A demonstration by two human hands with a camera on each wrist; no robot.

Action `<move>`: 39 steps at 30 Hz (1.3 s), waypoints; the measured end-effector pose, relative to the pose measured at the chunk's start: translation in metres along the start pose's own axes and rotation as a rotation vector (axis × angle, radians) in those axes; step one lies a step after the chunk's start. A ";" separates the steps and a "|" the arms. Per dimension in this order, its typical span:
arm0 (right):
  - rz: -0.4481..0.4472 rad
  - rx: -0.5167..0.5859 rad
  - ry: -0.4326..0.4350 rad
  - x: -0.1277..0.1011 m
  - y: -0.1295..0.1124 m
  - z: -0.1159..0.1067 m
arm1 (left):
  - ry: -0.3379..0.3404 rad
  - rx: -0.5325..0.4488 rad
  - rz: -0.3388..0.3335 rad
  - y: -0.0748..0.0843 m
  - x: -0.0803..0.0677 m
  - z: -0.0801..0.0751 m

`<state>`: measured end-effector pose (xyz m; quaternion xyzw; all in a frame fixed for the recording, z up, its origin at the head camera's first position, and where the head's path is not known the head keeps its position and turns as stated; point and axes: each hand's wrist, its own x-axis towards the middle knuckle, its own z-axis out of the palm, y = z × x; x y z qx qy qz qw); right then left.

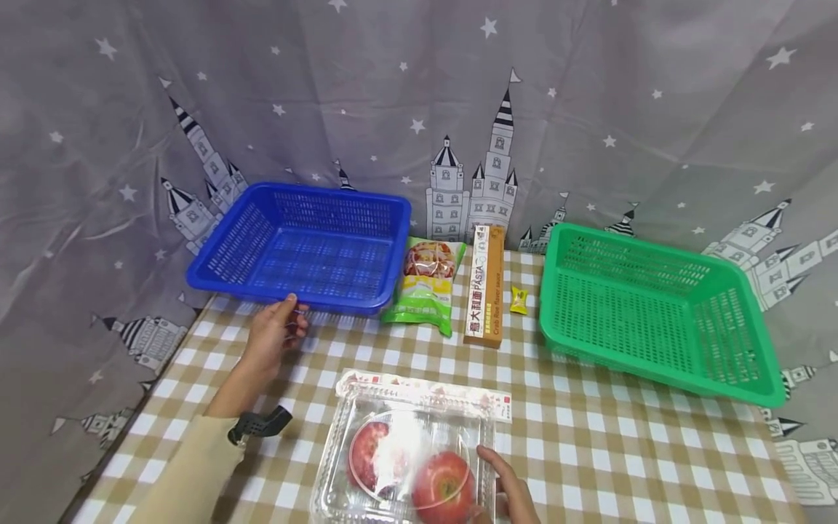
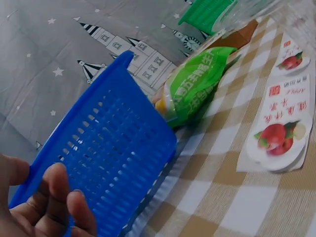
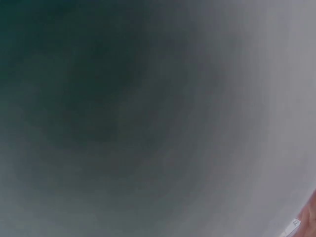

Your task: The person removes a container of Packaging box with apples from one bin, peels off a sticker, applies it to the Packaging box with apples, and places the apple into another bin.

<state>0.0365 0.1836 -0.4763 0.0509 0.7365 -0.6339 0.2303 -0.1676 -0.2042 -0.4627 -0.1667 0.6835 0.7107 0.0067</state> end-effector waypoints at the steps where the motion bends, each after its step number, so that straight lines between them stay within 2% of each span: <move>1: 0.003 -0.028 0.055 -0.001 -0.003 0.003 | -0.007 0.012 -0.006 0.000 0.000 -0.001; 4: 0.012 -0.140 0.216 -0.004 -0.014 0.011 | -0.032 0.071 0.001 -0.002 -0.001 -0.002; 8: -0.004 -0.182 0.345 -0.006 -0.030 0.010 | -0.120 0.199 0.043 -0.012 -0.008 0.002; 12: -0.109 -0.206 0.417 -0.002 -0.043 0.003 | -0.295 0.488 0.145 -0.025 -0.019 0.009; 14: -0.152 -0.233 0.431 0.000 -0.050 0.001 | -0.350 0.687 0.238 -0.030 -0.026 0.013; 16: -0.192 -0.256 0.455 0.003 -0.054 0.000 | -0.352 0.874 0.317 -0.032 -0.033 0.018; 18: -0.244 -0.258 0.482 0.006 -0.057 -0.001 | -0.339 1.003 0.360 -0.033 -0.038 0.022; 19: -0.271 -0.254 0.499 0.007 -0.058 0.000 | -0.336 1.053 0.375 -0.033 -0.040 0.025; 22: -0.369 -0.244 0.533 0.014 -0.061 -0.001 | -0.338 1.115 0.404 -0.033 -0.044 0.030; 25: -0.459 -0.289 0.506 0.023 -0.070 -0.005 | -0.341 1.110 0.426 -0.033 -0.044 0.032; 28: -0.537 -0.356 0.463 0.033 -0.085 -0.009 | -0.366 1.031 0.410 -0.032 -0.041 0.032; 34: -0.643 -0.413 0.377 0.054 -0.112 -0.009 | -0.449 0.704 0.324 -0.018 -0.035 0.033; 39: -0.714 -0.462 0.314 0.071 -0.128 0.003 | -0.467 0.502 0.261 0.001 -0.038 0.041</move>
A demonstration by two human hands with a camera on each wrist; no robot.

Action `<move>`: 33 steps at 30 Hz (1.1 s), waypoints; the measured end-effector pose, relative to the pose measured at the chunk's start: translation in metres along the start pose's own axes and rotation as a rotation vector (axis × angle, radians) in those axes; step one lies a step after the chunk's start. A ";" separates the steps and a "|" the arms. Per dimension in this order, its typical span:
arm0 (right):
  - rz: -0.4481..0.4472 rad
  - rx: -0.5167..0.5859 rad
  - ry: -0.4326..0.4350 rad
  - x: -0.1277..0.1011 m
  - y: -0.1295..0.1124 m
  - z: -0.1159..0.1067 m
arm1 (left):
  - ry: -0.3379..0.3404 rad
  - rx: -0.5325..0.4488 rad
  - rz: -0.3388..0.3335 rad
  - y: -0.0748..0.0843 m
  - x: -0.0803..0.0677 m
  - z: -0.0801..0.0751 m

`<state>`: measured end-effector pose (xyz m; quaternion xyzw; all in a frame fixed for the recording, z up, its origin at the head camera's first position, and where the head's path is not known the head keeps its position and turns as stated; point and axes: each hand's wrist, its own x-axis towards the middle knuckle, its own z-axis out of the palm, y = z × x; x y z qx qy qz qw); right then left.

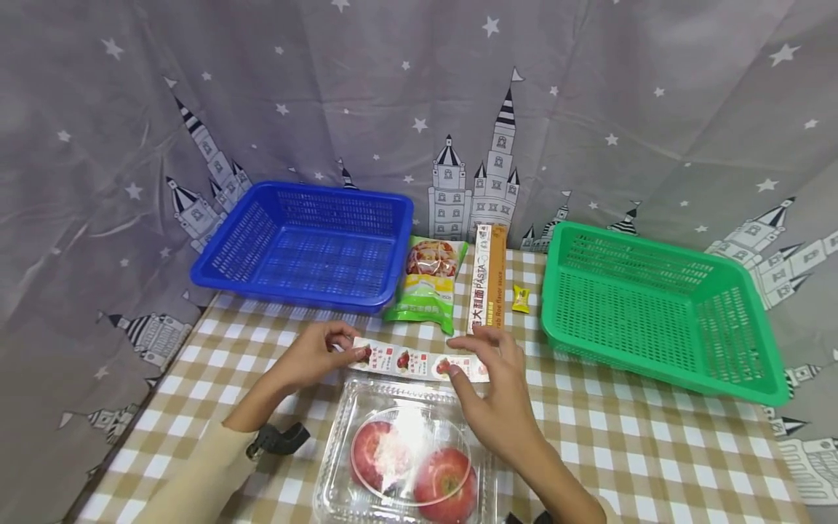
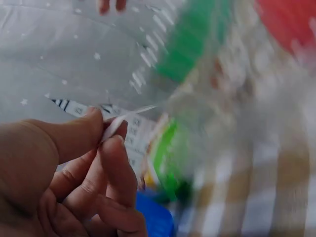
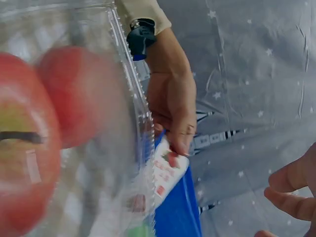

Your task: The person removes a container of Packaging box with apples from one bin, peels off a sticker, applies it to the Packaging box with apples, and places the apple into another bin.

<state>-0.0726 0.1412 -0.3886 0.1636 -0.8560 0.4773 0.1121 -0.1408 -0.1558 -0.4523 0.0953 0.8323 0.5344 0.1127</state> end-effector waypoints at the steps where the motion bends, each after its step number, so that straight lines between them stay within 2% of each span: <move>1: -0.021 -0.007 -0.013 0.004 -0.002 0.004 | -0.006 -0.047 -0.014 0.005 0.000 0.000; 5: -0.105 -0.045 -0.087 0.018 -0.011 0.018 | -0.043 -0.223 -0.045 0.022 -0.002 0.003; 10: -0.153 -0.120 -0.159 0.027 -0.022 0.031 | -0.054 -0.285 0.001 0.044 -0.012 0.007; 15: -0.187 -0.185 -0.165 0.028 -0.031 0.040 | -0.091 -0.321 0.024 0.062 -0.021 0.014; 23: -0.128 -0.249 -0.174 0.024 -0.038 0.045 | -0.128 -0.296 0.062 0.071 -0.028 0.022; 33: -0.100 -0.265 -0.147 0.021 -0.041 0.050 | -0.143 -0.202 0.148 0.069 -0.029 0.029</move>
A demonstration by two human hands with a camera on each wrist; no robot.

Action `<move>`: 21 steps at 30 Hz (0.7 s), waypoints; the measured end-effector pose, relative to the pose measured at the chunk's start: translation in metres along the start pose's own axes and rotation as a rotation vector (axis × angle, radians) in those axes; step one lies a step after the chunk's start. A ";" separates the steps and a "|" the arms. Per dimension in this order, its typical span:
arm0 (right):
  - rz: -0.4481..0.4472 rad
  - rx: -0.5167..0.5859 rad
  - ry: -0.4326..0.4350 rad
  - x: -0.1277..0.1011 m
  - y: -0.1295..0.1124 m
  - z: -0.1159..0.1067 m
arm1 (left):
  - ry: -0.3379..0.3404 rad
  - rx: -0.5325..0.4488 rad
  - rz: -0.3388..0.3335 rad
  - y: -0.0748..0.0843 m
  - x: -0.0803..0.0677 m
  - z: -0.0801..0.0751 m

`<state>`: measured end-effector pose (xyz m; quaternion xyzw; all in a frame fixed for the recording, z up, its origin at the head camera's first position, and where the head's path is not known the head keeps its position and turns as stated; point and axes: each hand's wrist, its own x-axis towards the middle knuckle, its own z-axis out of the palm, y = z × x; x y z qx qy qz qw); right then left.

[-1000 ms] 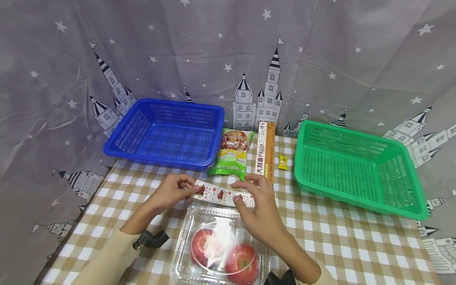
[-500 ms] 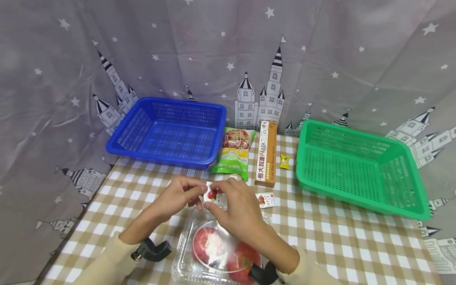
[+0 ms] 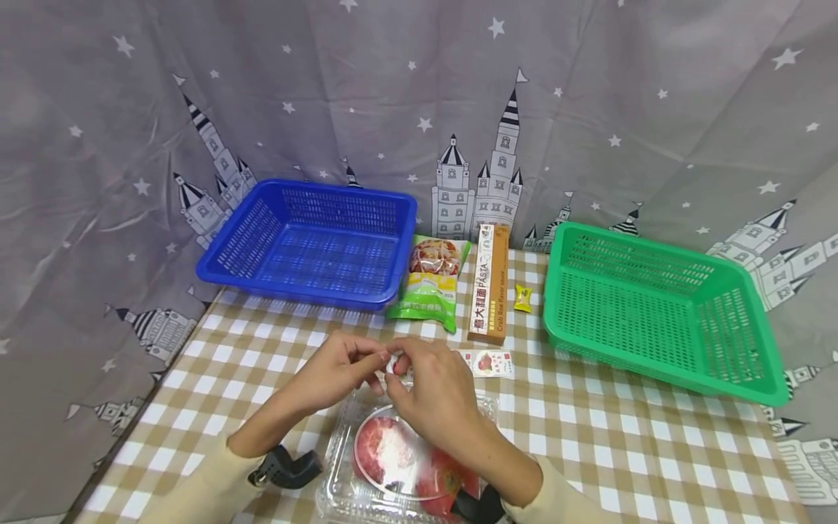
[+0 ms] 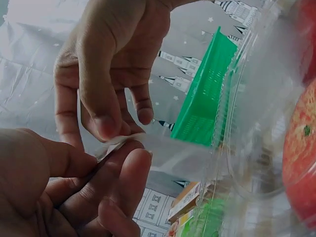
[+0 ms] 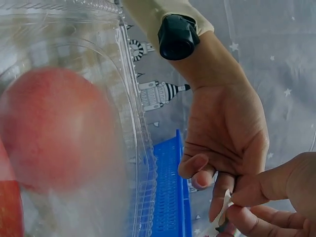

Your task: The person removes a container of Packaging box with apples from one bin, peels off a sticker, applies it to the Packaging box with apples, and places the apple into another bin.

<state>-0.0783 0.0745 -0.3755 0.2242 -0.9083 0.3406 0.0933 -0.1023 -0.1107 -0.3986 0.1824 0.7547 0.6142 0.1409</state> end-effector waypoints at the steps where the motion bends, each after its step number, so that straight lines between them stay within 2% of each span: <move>1: 0.002 0.007 0.001 0.000 0.000 0.000 | 0.003 0.006 0.006 0.000 0.000 0.000; 6: 0.022 0.014 -0.001 -0.001 -0.001 -0.001 | 0.014 0.024 0.029 0.001 0.002 0.002; 13: 0.035 0.011 0.000 -0.001 0.002 -0.001 | 0.002 -0.006 0.008 0.003 0.001 0.004; 17: 0.003 0.085 0.022 0.000 0.006 -0.003 | 0.016 0.020 0.000 0.002 0.001 0.003; 21: -0.040 0.170 0.059 -0.001 0.011 -0.012 | 0.084 0.068 -0.031 -0.007 0.004 -0.006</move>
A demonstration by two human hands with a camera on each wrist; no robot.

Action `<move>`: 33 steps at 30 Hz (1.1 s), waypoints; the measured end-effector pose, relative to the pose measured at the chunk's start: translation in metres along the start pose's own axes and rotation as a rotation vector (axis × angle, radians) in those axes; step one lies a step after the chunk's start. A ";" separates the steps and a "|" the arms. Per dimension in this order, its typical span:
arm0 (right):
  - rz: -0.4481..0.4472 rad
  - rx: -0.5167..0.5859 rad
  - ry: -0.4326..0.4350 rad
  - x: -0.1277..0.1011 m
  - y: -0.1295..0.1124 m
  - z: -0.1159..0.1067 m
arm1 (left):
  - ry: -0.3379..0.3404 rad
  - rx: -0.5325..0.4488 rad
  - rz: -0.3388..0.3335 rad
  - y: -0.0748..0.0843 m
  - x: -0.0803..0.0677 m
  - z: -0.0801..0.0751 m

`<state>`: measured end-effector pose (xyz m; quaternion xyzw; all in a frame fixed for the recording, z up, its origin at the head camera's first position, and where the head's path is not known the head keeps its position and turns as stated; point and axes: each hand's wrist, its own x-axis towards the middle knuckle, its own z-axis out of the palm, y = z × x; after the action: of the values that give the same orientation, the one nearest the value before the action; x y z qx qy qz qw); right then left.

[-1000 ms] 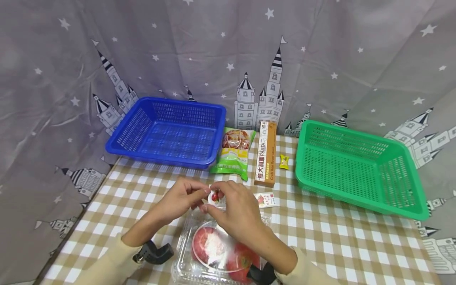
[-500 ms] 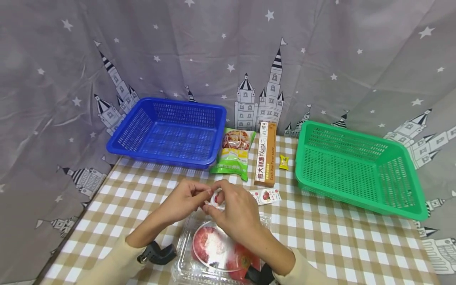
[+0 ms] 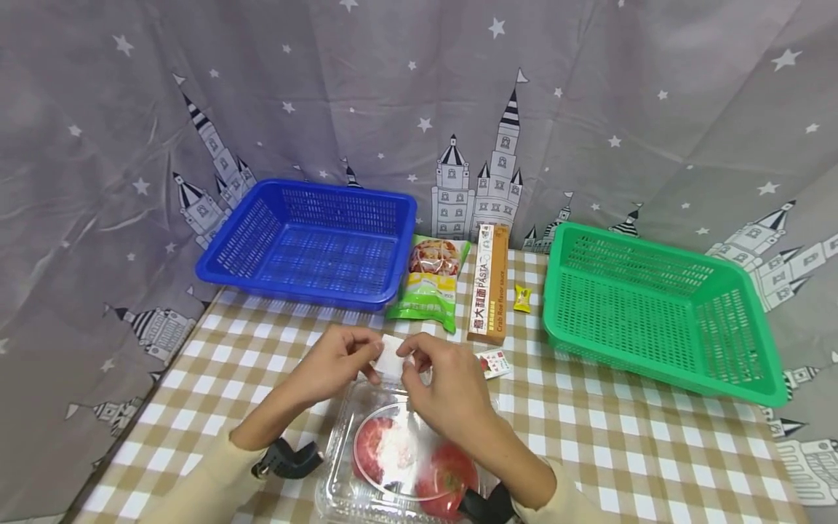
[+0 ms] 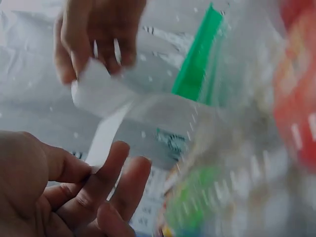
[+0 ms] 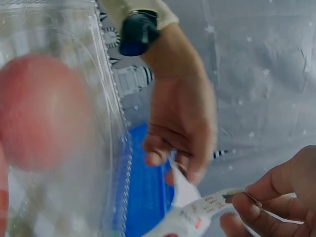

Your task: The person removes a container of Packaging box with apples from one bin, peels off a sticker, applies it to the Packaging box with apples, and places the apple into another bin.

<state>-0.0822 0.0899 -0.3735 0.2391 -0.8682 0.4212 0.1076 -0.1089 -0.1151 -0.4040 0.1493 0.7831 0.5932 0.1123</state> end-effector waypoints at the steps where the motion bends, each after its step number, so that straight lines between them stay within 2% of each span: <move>1: -0.010 0.021 0.009 -0.001 0.001 -0.003 | 0.026 0.017 -0.007 -0.004 0.001 -0.003; 4: -0.039 0.055 0.033 -0.003 0.006 -0.013 | 0.100 0.081 -0.033 -0.016 0.004 -0.012; 7: -0.033 0.061 0.039 -0.005 0.011 -0.024 | 0.139 0.140 -0.054 -0.030 0.006 -0.020; 14: 0.028 0.039 0.024 -0.015 0.021 -0.046 | 0.158 0.239 -0.114 -0.066 0.009 -0.037; 17: 0.003 0.048 0.040 -0.019 0.025 -0.048 | 0.164 0.240 -0.156 -0.079 0.009 -0.040; 20: -0.023 0.051 0.050 -0.023 0.029 -0.048 | 0.184 0.280 -0.167 -0.089 0.007 -0.041; 23: -0.037 0.043 0.047 -0.026 0.031 -0.049 | 0.200 0.351 -0.153 -0.094 0.004 -0.041; 27: -0.031 0.047 0.048 -0.030 0.032 -0.049 | 0.235 0.438 -0.091 -0.094 -0.005 -0.043; 30: -0.034 0.056 0.055 -0.033 0.033 -0.049 | 0.255 0.450 -0.060 -0.093 -0.014 -0.043; 33: -0.031 0.045 0.060 -0.035 0.034 -0.048 | 0.232 0.405 -0.056 -0.088 -0.023 -0.041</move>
<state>-0.0702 0.1571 -0.3800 0.2421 -0.8510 0.4460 0.1348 -0.1109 -0.1829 -0.4779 0.0776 0.8976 0.4338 0.0056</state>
